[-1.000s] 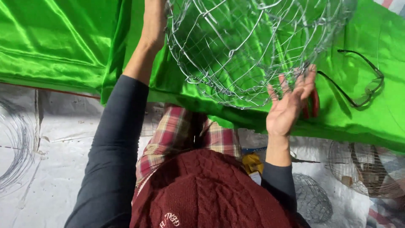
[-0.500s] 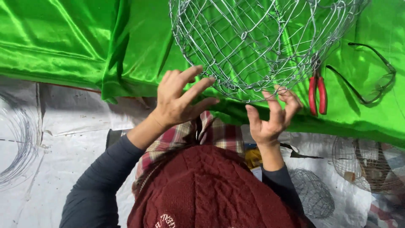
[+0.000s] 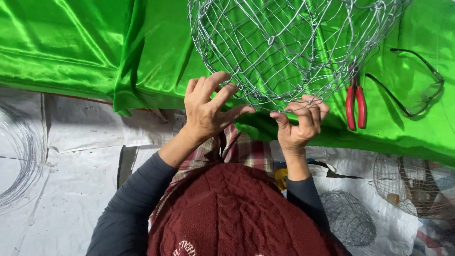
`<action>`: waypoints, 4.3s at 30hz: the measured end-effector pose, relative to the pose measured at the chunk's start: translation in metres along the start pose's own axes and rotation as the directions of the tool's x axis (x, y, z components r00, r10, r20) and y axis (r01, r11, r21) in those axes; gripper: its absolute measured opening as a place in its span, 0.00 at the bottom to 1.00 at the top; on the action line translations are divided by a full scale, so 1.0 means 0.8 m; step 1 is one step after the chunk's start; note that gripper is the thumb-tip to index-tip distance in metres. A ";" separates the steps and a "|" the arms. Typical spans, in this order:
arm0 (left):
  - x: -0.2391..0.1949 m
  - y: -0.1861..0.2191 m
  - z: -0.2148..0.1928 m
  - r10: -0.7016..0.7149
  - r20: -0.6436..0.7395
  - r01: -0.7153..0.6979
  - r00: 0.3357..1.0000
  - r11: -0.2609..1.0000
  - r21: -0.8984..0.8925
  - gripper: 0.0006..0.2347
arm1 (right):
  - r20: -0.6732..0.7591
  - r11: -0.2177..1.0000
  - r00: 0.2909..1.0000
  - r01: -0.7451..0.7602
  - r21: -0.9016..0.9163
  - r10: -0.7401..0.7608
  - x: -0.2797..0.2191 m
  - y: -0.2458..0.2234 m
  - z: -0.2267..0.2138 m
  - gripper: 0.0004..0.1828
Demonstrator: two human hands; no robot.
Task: Inspecting and manually adjusting the connections of a wire mesh basket structure
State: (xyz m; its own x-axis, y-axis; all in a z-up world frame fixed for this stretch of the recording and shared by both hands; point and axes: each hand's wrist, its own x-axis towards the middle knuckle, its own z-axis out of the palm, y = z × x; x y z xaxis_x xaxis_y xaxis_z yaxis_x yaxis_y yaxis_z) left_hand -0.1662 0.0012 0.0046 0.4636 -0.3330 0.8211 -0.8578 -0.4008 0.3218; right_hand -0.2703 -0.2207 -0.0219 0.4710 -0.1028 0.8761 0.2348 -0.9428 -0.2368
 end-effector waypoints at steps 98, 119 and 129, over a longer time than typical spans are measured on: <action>-0.026 -0.033 -0.006 0.046 -0.193 -0.060 0.980 0.996 -0.071 0.17 | -0.034 0.994 0.999 -0.024 0.104 0.027 -0.016 -0.016 -0.016 0.21; -0.035 -0.036 -0.083 -0.473 -0.041 0.437 0.880 0.841 -0.320 0.07 | 0.018 0.789 0.851 -0.494 0.366 0.525 -0.024 0.010 -0.028 0.03; -0.041 -0.045 -0.092 -0.493 -0.027 0.408 0.870 0.750 -0.520 0.12 | 0.006 0.855 0.918 -0.373 0.360 0.397 -0.030 0.016 -0.018 0.06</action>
State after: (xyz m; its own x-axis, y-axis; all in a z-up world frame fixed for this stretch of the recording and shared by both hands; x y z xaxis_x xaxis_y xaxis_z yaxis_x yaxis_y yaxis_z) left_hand -0.1670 0.0897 0.0009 0.8197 -0.0689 0.5686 -0.5695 0.0073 0.8220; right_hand -0.2908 -0.2349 -0.0395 0.5308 -0.4668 0.7073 0.3314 -0.6538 -0.6802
